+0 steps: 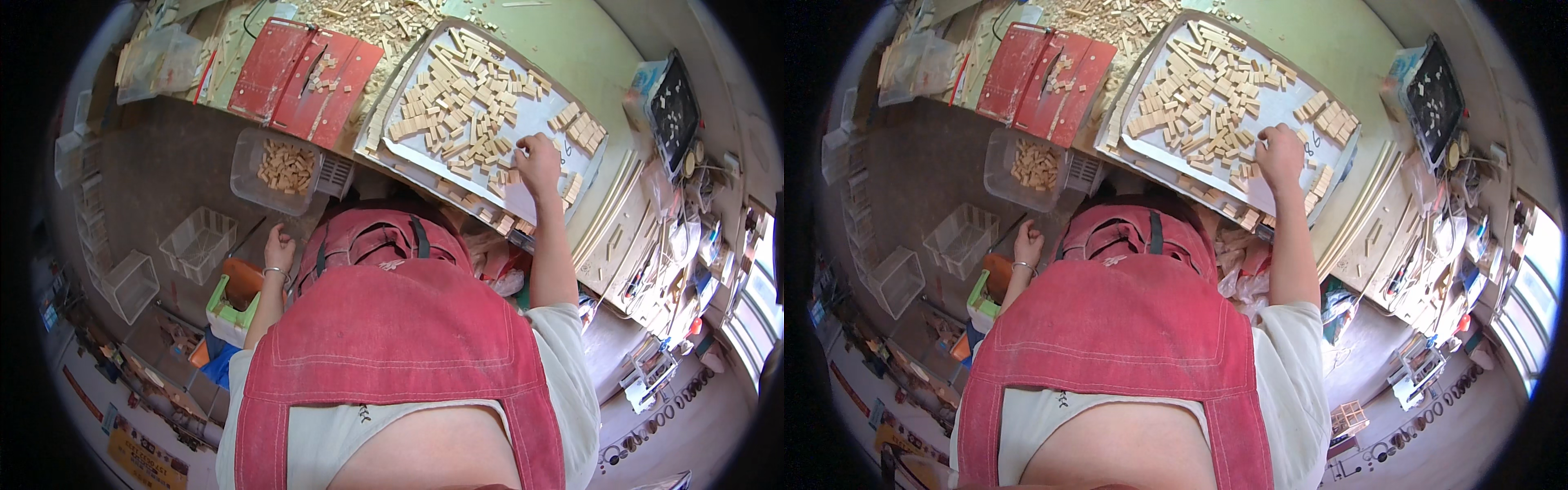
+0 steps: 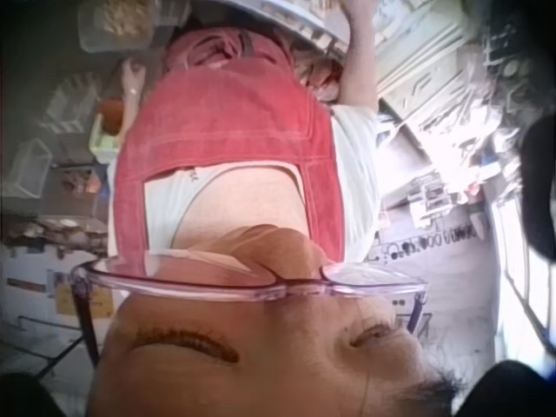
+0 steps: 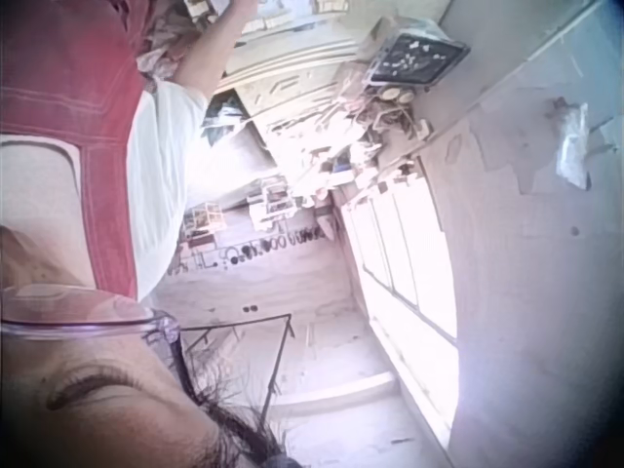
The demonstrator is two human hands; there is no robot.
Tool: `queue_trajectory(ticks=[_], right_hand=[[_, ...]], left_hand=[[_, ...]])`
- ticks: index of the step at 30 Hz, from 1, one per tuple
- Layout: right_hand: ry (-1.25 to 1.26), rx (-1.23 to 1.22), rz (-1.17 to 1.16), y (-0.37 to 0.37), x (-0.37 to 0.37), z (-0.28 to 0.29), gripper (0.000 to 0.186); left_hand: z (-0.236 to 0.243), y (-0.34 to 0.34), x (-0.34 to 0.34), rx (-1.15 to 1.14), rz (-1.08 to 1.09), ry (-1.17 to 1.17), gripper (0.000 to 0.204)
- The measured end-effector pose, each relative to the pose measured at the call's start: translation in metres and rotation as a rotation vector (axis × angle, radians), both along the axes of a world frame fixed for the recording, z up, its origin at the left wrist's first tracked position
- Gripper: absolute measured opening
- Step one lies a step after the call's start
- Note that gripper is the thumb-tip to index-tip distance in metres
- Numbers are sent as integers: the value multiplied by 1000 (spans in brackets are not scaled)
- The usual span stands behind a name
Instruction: The person repeatedly picks small wooden blocks from a tray, places them on a red cutting jig, and uses a hand tool to cut them into smaller pieces. The cut pieces fall into a clear plastic bin below. The person continues this cycle throughout the clip.
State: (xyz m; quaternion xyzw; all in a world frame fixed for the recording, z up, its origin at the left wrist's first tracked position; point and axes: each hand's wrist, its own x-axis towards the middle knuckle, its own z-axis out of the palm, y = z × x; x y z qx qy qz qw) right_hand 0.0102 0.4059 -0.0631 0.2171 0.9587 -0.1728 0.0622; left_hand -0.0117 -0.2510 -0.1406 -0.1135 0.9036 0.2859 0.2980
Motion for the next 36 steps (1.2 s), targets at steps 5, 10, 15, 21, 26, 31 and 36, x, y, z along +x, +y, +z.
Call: queue_trajectory(ticks=[5, 10, 15, 21, 26, 31, 36], right_hand=[[-144, -16, 126, -9, 2, 13, 10], [-177, 71, 187, -16, 2, 2, 8], [-77, 59, 55, -6, -9, 16, 11], [-14, 16, -89, -2, -18, -9, 23], [12, 28, 5, -16, -16, 3, 38], [-147, 102, -12, -21, -19, 1, 47], [-130, 103, -39, -25, -21, 7, 46]], left_hand=[[2, 4, -1, -10, -18, 5, 58], [2, 6, -3, -13, -21, 13, 58], [7, 8, -2, -21, 0, -10, 58], [4, 3, 3, -36, -10, 3, 59], [2, 4, 6, -49, -3, -5, 59], [1, 4, 4, -50, -21, -6, 59], [-1, 4, -2, -26, 6, -19, 58]])
